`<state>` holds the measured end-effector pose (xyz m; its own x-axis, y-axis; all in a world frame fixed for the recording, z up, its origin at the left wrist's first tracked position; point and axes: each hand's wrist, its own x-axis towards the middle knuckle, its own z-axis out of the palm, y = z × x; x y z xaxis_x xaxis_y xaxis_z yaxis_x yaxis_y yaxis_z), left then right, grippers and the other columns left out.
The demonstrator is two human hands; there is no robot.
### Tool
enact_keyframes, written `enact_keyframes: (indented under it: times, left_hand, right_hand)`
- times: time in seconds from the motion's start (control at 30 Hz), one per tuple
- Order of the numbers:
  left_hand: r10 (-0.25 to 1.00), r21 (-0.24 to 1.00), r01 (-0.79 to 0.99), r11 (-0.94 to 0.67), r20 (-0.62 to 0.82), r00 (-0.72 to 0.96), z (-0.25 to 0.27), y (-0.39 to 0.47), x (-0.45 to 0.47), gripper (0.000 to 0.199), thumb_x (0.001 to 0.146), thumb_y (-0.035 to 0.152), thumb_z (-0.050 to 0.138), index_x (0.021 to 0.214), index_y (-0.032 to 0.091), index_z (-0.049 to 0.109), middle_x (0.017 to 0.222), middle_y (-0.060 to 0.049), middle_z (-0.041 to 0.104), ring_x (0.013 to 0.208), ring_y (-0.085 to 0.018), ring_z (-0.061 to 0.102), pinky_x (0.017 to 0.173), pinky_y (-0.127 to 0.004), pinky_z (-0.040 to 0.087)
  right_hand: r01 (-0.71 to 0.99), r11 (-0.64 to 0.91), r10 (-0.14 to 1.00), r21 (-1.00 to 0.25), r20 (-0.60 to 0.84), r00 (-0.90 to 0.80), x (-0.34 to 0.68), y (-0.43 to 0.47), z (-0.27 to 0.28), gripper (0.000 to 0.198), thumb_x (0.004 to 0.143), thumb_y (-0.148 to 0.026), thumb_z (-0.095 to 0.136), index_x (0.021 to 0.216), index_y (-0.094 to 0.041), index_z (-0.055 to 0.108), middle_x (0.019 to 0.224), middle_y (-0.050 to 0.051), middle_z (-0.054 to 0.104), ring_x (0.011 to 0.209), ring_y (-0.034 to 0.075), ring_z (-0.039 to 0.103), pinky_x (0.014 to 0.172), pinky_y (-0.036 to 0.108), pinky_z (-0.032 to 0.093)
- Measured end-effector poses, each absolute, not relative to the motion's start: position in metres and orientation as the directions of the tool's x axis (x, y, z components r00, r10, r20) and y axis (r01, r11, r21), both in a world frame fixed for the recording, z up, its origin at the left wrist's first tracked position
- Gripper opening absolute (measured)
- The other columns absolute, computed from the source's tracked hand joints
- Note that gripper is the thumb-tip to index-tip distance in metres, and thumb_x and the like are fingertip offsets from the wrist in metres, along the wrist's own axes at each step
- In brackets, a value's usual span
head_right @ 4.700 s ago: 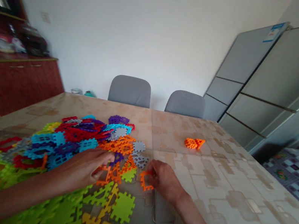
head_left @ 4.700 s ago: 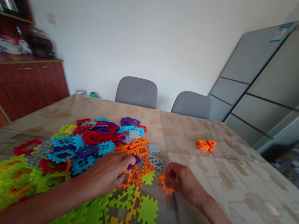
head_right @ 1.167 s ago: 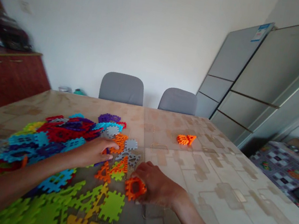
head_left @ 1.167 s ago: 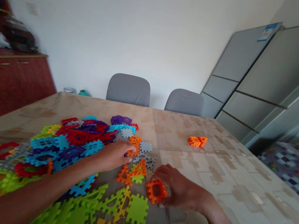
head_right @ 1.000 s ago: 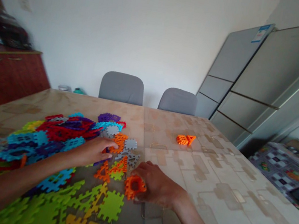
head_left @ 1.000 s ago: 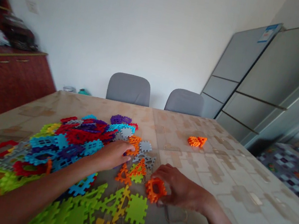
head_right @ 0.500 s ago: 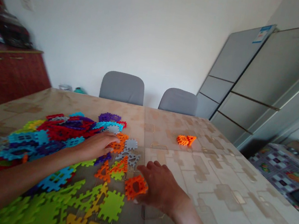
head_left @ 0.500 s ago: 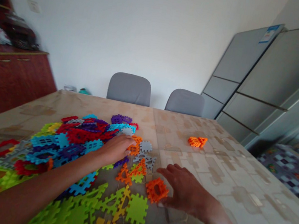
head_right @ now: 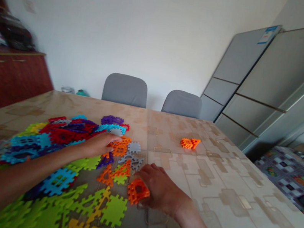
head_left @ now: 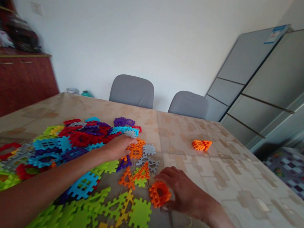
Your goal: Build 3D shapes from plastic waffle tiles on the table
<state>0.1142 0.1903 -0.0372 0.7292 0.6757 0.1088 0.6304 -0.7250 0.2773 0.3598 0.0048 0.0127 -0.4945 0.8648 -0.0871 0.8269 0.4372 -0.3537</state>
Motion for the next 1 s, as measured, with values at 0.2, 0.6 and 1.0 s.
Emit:
enact_keyframes:
  times: [0.2, 0.6, 1.0]
  left_hand:
    - [0.620, 0.251, 0.582, -0.774, 0.109, 0.777, -0.029, 0.183, 0.122, 0.028, 0.095, 0.027, 0.067, 0.121, 0.018, 0.063, 0.128, -0.010, 0.063, 0.122, -0.028, 0.058, 0.105, -0.053, 0.045]
    - [0.644, 0.178, 0.622, -0.762, 0.114, 0.757, -0.027, 0.180, 0.133, 0.023, 0.097, 0.033, 0.064, 0.114, 0.017, 0.064, 0.120, -0.008, 0.065, 0.107, -0.025, 0.064, 0.094, -0.048, 0.053]
    - [0.730, 0.228, 0.693, -0.684, 0.231, 0.644, -0.016, 0.175, 0.128, 0.012, 0.097, 0.024, 0.062, 0.105, 0.016, 0.067, 0.110, -0.006, 0.068, 0.103, -0.024, 0.065, 0.093, -0.046, 0.052]
  right_hand:
    - [0.833, 0.420, 0.867, -0.360, -0.111, -0.486, 0.360, 0.005, 0.010, 0.040, 0.079, -0.019, 0.071, 0.118, -0.022, 0.064, 0.115, 0.006, 0.067, 0.110, 0.024, 0.058, 0.100, 0.038, 0.042]
    - [0.976, 0.151, 0.963, -0.158, -0.200, -0.181, 0.339, -0.003, 0.017, 0.054, 0.088, -0.046, 0.064, 0.133, -0.016, 0.058, 0.115, 0.020, 0.068, 0.107, 0.039, 0.063, 0.091, 0.053, 0.047]
    - [0.812, 0.437, 0.850, -0.388, -0.116, -0.513, 0.355, 0.007, 0.006, 0.049, 0.076, -0.018, 0.077, 0.122, -0.023, 0.064, 0.120, 0.007, 0.066, 0.113, 0.024, 0.058, 0.099, 0.036, 0.043]
